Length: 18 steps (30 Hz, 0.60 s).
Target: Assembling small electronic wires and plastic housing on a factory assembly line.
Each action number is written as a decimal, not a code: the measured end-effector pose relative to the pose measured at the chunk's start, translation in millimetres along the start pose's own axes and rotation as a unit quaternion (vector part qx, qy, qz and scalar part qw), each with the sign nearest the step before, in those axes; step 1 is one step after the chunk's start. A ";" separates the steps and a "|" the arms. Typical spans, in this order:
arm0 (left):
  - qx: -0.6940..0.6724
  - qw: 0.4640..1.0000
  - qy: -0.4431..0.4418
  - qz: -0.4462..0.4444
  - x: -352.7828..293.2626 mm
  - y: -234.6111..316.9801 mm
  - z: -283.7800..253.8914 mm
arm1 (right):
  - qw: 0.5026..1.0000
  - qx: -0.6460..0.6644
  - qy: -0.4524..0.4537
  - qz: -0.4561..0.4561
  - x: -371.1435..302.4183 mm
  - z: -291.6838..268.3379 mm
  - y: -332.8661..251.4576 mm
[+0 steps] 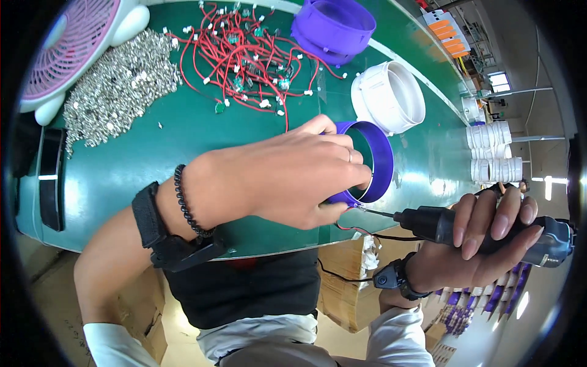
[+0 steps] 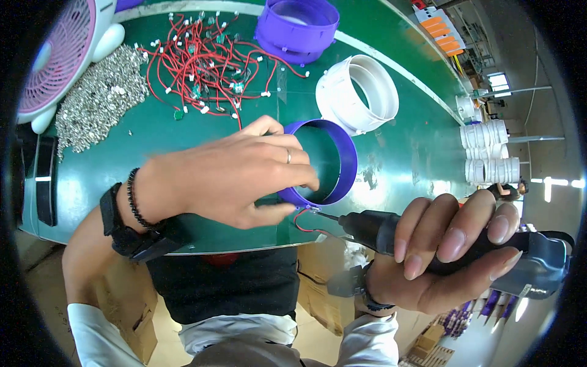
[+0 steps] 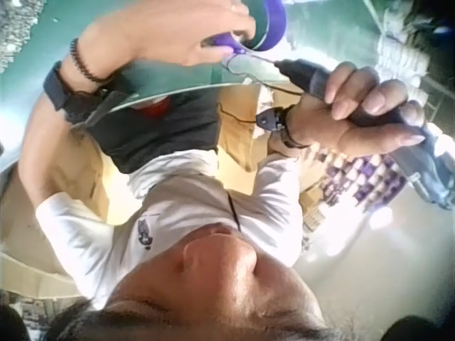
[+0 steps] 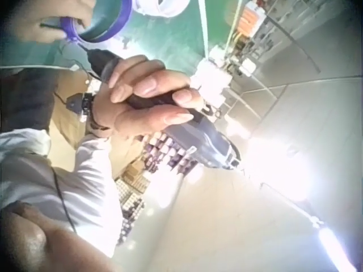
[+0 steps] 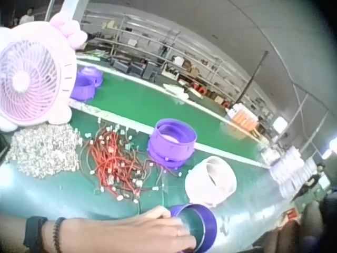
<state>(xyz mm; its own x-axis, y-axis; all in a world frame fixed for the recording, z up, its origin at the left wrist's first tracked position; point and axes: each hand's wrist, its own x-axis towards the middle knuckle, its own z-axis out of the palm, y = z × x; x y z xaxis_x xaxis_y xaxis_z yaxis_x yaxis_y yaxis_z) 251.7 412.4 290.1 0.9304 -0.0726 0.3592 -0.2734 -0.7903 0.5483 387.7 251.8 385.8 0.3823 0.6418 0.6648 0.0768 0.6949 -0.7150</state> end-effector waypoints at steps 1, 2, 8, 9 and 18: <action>-0.023 0.999 0.031 0.006 1.9 1.9 0.7 | 1.000 0.016 -0.002 0.004 0.4 -1.7 -2.6; -0.039 0.998 0.057 0.004 -1.1 7.2 -2.0 | 0.999 0.031 0.004 -0.006 -0.2 -1.7 -4.7; -0.065 0.992 0.105 0.025 3.6 30.1 -2.0 | 0.997 0.050 0.052 -0.037 -1.9 5.1 -17.2; -0.040 0.993 0.111 0.020 1.5 35.2 -2.5 | 0.996 0.047 0.065 -0.046 -1.8 7.0 -19.1; 0.415 0.813 0.191 -0.362 -116.1 89.1 -103.2 | 0.948 -0.281 0.143 -0.046 -3.4 -83.0 -32.6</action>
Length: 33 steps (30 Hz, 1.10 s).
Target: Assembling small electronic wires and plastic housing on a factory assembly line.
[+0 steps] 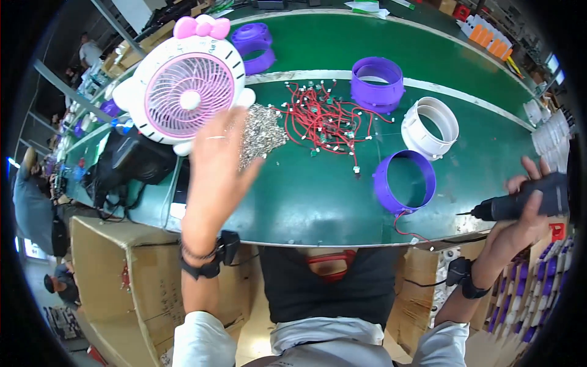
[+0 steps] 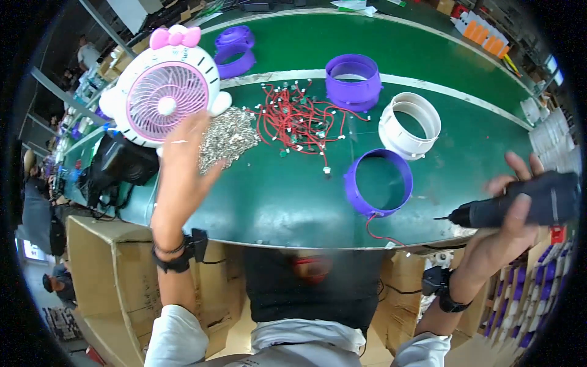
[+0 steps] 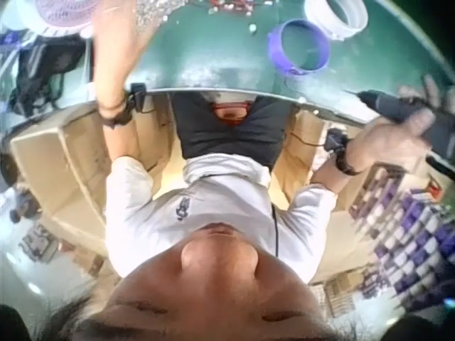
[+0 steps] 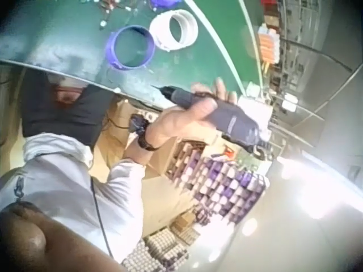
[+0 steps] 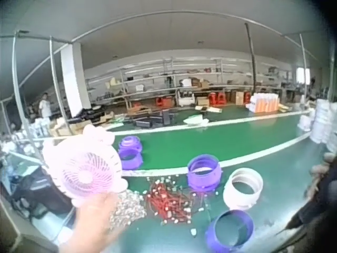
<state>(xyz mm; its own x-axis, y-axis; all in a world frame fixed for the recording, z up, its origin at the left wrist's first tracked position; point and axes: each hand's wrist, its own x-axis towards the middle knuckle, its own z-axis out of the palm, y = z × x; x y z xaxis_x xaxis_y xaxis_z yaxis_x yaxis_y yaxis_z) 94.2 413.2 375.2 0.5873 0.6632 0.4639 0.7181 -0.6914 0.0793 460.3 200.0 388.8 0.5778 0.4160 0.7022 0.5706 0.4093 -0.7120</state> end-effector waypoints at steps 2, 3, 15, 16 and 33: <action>-0.009 0.987 0.155 -0.050 -15.6 20.8 -45.9 | 0.991 -0.130 0.010 0.030 -18.1 -4.7 5.8; -0.039 0.967 0.235 -0.095 -32.6 35.4 -68.8 | 0.986 -0.140 0.054 0.076 -33.3 -23.0 24.1; -0.325 0.944 -0.017 0.055 -32.2 162.0 63.2 | 0.933 -0.219 -0.272 0.084 -85.9 14.5 15.5; -0.314 0.945 -0.017 0.088 -22.1 170.0 71.3 | 0.916 -0.231 -0.323 0.065 -71.5 20.0 19.4; -0.520 0.836 -0.175 -0.007 84.0 61.3 -49.0 | 0.793 -0.325 -0.456 0.242 45.4 97.5 -145.4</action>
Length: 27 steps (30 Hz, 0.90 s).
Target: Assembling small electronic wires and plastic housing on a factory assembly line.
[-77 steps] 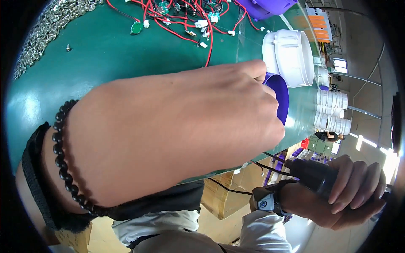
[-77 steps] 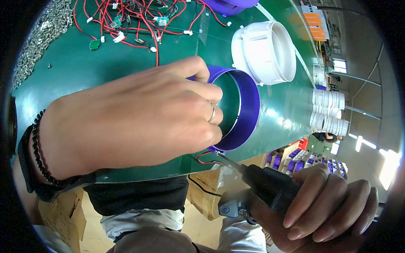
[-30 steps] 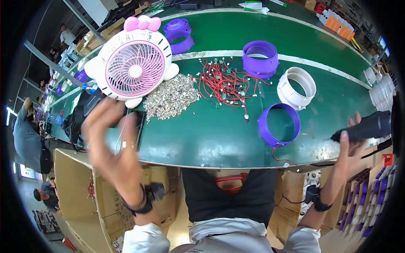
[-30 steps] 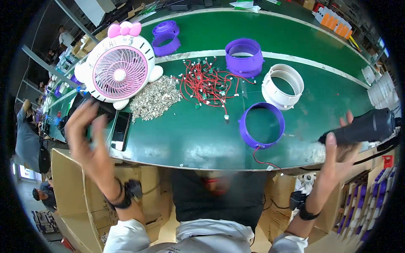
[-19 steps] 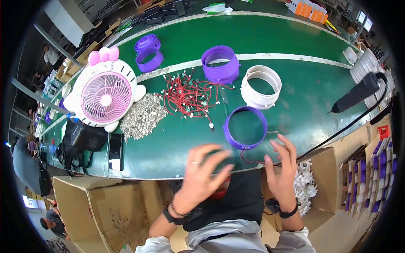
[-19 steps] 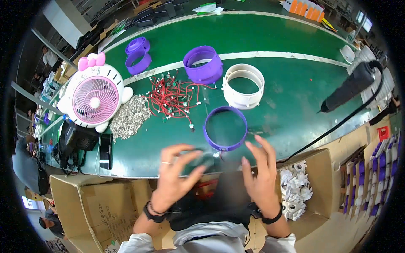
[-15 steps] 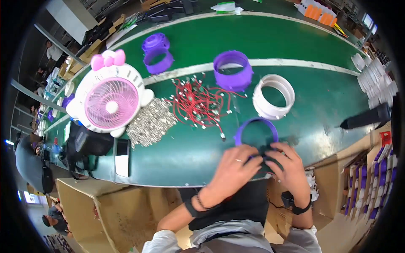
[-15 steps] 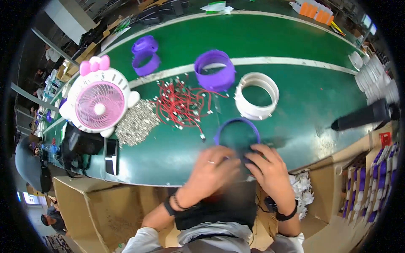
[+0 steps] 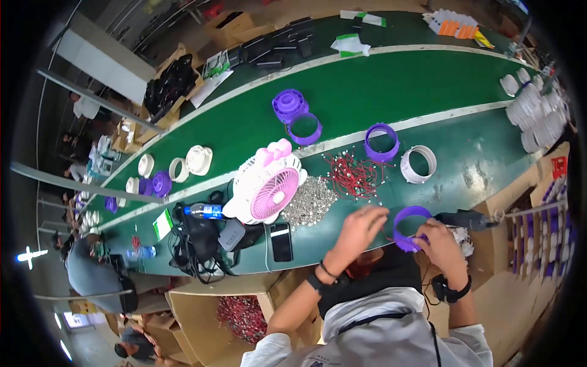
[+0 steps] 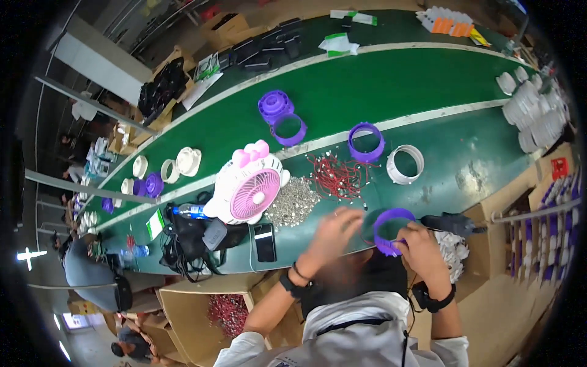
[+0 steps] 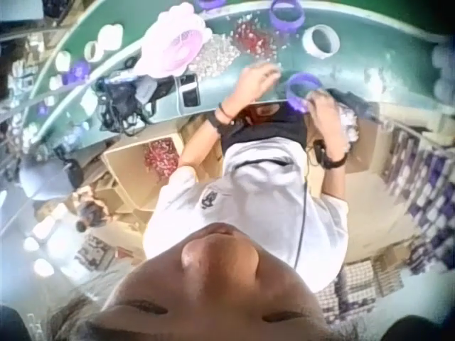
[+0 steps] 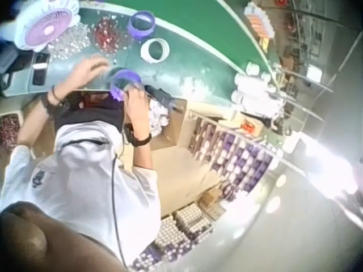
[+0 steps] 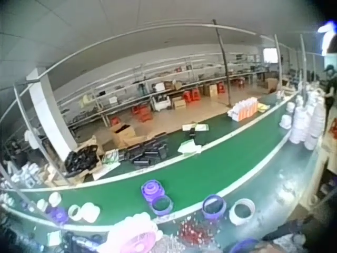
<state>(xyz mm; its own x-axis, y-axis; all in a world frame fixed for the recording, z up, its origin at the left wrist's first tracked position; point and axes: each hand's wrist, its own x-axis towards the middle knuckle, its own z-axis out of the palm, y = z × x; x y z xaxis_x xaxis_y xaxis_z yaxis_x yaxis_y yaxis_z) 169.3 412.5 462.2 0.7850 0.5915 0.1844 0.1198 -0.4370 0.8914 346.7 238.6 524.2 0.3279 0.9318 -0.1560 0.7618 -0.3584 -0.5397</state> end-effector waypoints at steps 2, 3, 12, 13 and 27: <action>-0.012 1.000 0.005 -0.011 19.5 -30.0 -8.6 | 0.998 -0.013 0.045 0.031 -11.0 7.2 -9.9; -0.040 0.998 0.012 -0.057 28.4 -47.7 -12.2 | 0.998 0.000 0.047 0.050 -10.4 6.9 -18.2; 0.067 0.991 0.075 -0.090 -13.3 -73.0 -60.9 | 0.972 0.073 0.187 0.118 25.3 32.3 -48.9; 0.021 0.987 0.073 -0.139 -26.1 -74.7 -65.2 | 0.969 0.090 0.201 0.115 36.5 39.4 -47.2; 0.018 0.962 0.009 -0.273 5.6 -86.1 -69.8 | 0.968 0.080 0.236 0.036 219.9 87.4 42.0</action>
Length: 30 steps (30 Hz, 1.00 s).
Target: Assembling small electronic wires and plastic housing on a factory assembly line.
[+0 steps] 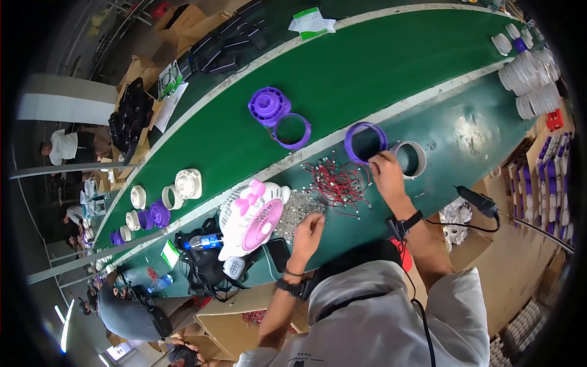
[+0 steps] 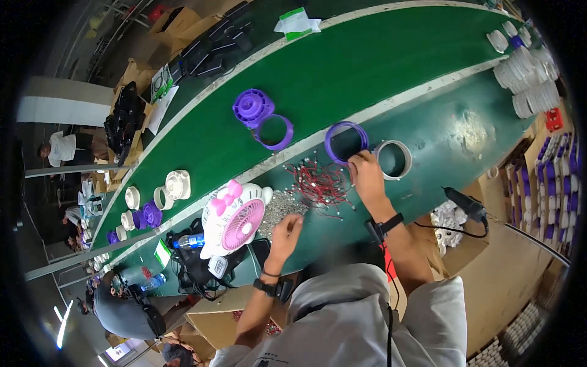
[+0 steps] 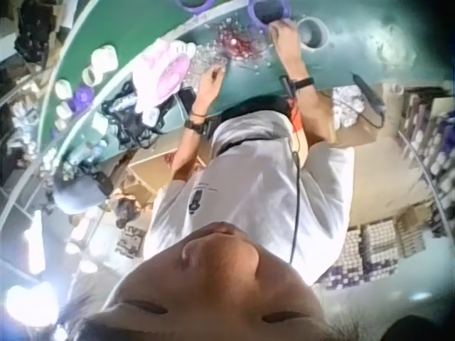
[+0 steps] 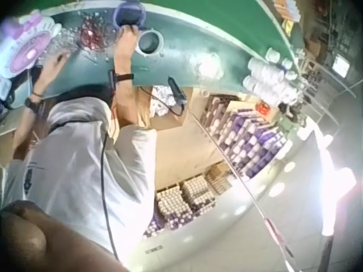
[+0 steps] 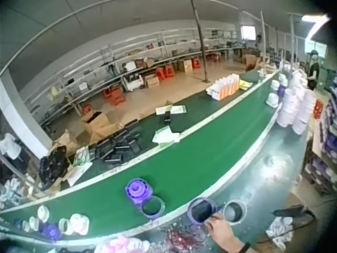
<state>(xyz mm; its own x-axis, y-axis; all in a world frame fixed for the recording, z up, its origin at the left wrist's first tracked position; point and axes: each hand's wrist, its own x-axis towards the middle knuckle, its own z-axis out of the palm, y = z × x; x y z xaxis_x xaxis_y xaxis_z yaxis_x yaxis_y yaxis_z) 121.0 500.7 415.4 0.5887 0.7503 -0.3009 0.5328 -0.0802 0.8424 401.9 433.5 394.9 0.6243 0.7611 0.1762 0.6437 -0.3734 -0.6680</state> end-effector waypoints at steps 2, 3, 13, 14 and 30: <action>-0.033 0.999 0.013 0.039 42.5 11.9 6.7 | 1.000 0.003 -0.006 -0.003 -2.8 -1.2 6.1; -0.001 0.995 0.040 0.088 68.2 20.1 8.6 | 1.000 0.008 0.001 0.000 -4.8 -6.1 2.9; 0.197 0.960 0.194 0.037 205.7 -21.2 25.6 | 0.988 0.111 -0.093 0.043 -34.4 -41.0 -58.3; 0.193 0.962 0.192 0.036 201.8 -17.0 21.5 | 0.988 0.116 -0.089 0.038 -34.4 -43.5 -60.3; 0.096 0.949 0.177 0.243 -17.5 83.7 -76.6 | 0.971 0.022 -0.091 -0.219 44.7 -33.0 -135.5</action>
<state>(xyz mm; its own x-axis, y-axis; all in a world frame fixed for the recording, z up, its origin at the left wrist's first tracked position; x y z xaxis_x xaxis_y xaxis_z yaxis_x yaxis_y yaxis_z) 108.7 531.1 525.5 0.5710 0.7641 0.3001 0.3705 -0.5661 0.7364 357.2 500.6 517.1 0.2035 0.9243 0.3230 0.8078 0.0279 -0.5888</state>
